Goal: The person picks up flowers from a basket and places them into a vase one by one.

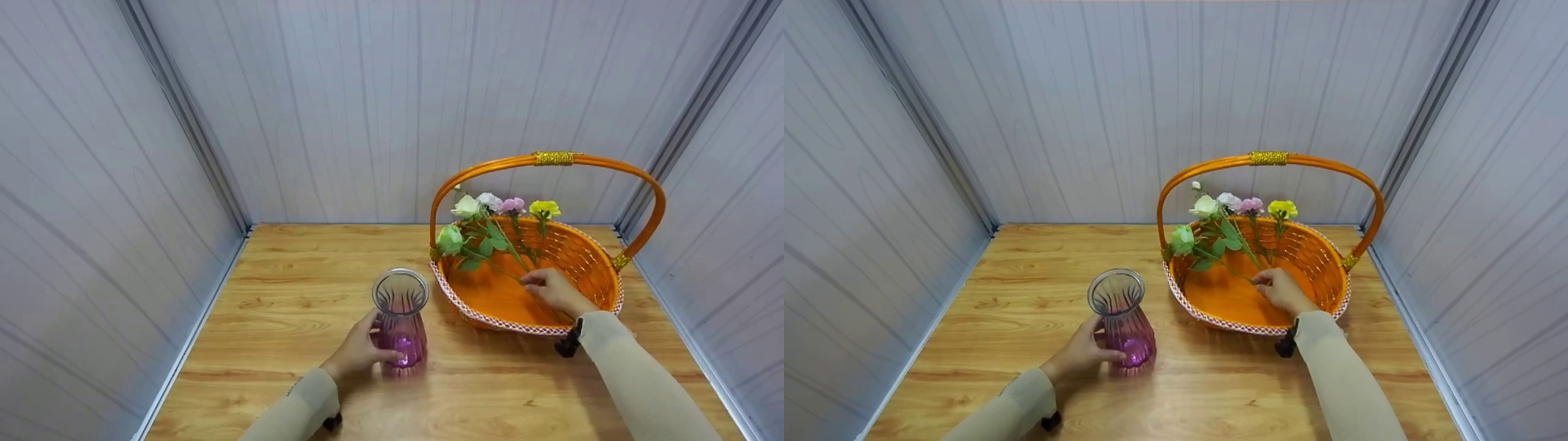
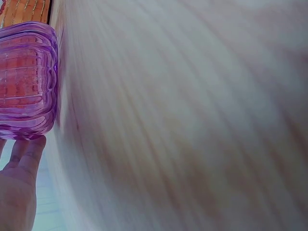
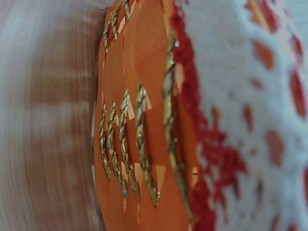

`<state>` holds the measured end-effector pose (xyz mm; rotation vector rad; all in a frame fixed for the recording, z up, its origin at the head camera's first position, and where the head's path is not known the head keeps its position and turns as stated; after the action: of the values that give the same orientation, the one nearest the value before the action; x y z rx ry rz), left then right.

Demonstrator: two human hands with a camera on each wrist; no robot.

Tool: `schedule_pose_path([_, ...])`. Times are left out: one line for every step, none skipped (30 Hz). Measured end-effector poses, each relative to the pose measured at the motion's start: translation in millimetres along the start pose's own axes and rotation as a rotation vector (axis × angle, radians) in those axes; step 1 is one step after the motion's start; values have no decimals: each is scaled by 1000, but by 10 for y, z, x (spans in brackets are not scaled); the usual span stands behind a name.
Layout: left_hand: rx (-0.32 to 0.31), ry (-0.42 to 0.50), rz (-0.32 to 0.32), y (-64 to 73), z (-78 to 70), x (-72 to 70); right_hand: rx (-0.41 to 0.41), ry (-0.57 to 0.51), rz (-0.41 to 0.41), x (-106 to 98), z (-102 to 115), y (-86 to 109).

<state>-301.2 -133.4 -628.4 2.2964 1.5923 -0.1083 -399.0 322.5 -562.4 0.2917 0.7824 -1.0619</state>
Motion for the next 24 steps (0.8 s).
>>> schedule_pose_path([-1, -2, 0, 1, 1, -1, 0, -2, -9, -3, 3, 0])
schedule_pose_path([-1, -6, -1, 1, 4, -2, 1, -6, -19, -5, 7, 0])
schedule_pose_path([0, -9, -3, 2, 5, -3, 0, -8, -28, -9, 10, -2])
schedule_pose_path([2, -13, -4, 2, 5, -4, 0, -10, -34, -13, 16, -2])
schedule_pose_path([8, -16, -4, 2, 5, -4, 4, -12, -42, -18, 21, -2])
schedule_pose_path([14, -18, -4, 3, 4, -4, 10, -12, -50, -21, 26, -3])
schedule_pose_path([12, -19, -5, 3, 3, -4, 14, -9, -57, -25, 31, -4])
schedule_pose_path([14, -18, -3, 2, 3, -3, 18, -4, -64, -29, 33, -5])
schedule_pose_path([17, -16, -1, 0, 2, -2, 16, 1, -69, -34, 38, -4])
schedule_pose_path([17, -14, 0, 1, 0, 0, 15, 8, -76, -41, 44, -4])
schedule_pose_path([16, -13, 0, 2, -2, 1, 13, 16, -84, -48, 50, -4])
schedule_pose_path([12, -12, -1, 2, -3, 1, 11, 24, -94, -56, 58, -6])
schedule_pose_path([11, -12, -2, 1, -1, 2, 13, 29, -105, -63, 62, -11])
schedule_pose_path([8, -16, -5, 2, -1, 2, 8, 37, -109, -72, 72, -14])
schedule_pose_path([4, -20, -9, 6, -4, 1, 2, 41, -112, -81, 85, -17])
schedule_pose_path([1, -25, -13, 9, -5, 1, 5, 42, -117, -87, 93, -22])
schedule_pose_path([-1, -30, -17, 9, -6, -1, 7, 41, -120, -95, 104, -25])
schedule_pose_path([-3, -34, -19, 11, -8, -1, 10, 36, -123, -102, 114, -29])
schedule_pose_path([-6, -37, -21, 13, -10, -2, 13, 30, -122, -109, 123, -30])
schedule_pose_path([-9, -35, -22, 16, -12, -3, 14, 22, -121, -118, 137, -30])
schedule_pose_path([-9, -32, -22, 17, -14, -4, 20, 8, -124, -125, 147, -31])
schedule_pose_path([-8, -29, -20, 17, -15, -4, 26, -7, -126, -132, 159, -32])
schedule_pose_path([-7, -25, -19, 17, -16, -5, 30, -21, -129, -140, 176, -32])
schedule_pose_path([-6, -23, -19, 17, -16, -5, 36, -38, -134, -147, 190, -33])
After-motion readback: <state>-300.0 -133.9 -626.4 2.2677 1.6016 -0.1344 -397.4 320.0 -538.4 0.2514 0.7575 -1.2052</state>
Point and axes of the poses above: each hand's wrist, its own y-axis away from the middle knuckle, its own x-axis out of the palm, z = x × y, the point moved 3 cm from there along -y, towards the middle knuckle, and after that the axes turned 14 degrees about -x, right-handed, at the moved point
